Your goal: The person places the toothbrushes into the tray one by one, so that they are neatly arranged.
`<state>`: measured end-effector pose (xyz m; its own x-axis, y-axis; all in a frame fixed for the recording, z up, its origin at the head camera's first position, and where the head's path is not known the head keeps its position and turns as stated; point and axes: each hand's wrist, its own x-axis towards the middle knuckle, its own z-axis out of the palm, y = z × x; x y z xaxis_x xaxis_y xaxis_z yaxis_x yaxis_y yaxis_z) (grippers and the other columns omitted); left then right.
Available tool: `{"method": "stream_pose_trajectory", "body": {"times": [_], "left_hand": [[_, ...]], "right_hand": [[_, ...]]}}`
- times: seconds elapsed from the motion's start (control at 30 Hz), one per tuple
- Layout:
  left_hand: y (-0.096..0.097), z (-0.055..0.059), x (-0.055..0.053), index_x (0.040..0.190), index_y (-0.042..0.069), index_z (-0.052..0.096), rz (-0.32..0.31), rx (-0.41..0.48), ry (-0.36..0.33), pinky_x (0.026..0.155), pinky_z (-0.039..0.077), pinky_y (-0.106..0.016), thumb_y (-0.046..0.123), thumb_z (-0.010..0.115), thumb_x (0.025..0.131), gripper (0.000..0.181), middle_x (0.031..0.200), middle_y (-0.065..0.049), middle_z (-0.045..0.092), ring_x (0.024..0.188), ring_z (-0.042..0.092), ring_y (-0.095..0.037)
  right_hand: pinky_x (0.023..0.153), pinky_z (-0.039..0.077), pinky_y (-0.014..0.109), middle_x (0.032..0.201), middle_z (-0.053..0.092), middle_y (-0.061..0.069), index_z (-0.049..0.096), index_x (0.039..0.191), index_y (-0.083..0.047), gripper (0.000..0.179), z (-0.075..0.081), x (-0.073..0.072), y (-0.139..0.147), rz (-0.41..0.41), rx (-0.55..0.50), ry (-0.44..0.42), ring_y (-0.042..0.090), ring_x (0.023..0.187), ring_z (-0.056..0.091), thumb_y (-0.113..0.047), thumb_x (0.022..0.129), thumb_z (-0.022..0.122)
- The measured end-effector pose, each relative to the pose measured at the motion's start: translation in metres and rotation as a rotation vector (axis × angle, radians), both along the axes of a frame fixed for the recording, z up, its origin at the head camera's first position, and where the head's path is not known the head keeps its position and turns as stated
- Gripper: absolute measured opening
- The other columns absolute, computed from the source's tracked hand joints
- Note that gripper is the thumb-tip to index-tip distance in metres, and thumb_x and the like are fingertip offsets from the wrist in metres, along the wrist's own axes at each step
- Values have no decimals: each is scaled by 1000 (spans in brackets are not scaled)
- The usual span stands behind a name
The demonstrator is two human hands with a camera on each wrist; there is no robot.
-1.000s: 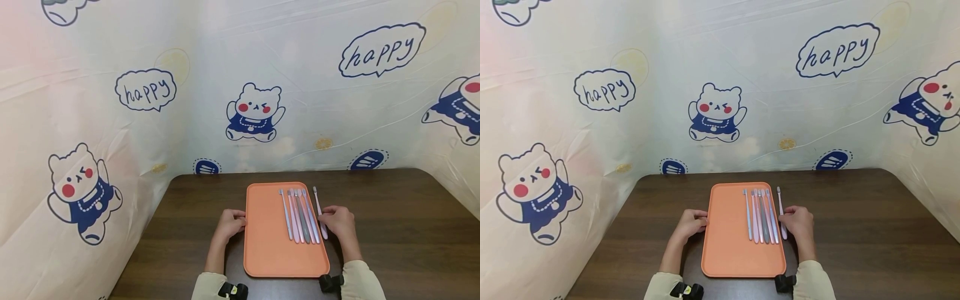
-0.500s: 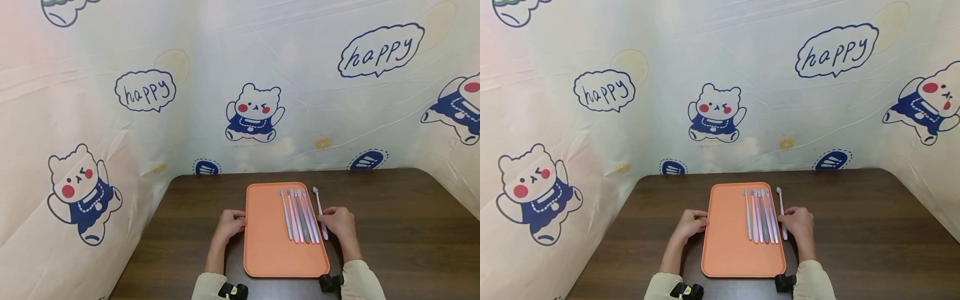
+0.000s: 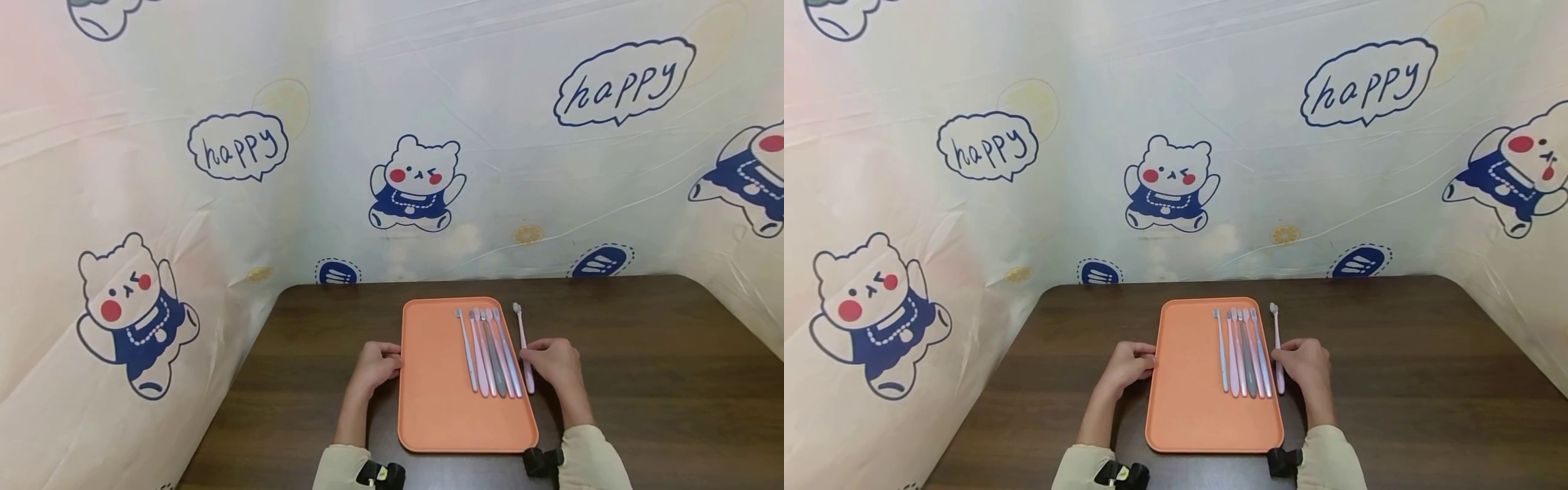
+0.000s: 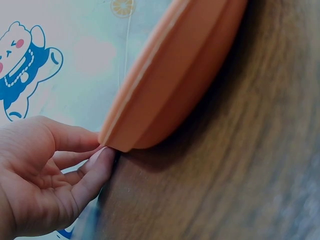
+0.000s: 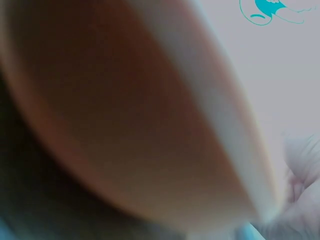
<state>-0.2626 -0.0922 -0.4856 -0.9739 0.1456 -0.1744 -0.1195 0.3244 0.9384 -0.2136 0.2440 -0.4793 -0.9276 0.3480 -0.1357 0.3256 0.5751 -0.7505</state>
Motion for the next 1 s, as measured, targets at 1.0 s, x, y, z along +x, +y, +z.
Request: {"method": "stream_pose_trajectory", "body": {"times": [1.0], "left_hand": [[0,1,1,116,-13,68,-5,-2,-4,78,64,-37,-4,61,89,29,106,-23,70,84,67,-15]], "right_hand": [[77,63,31,119,67,31,66,120,14,37,-1,-2,-4,54,-318,50,14,88,68,-12,94,66]]}}
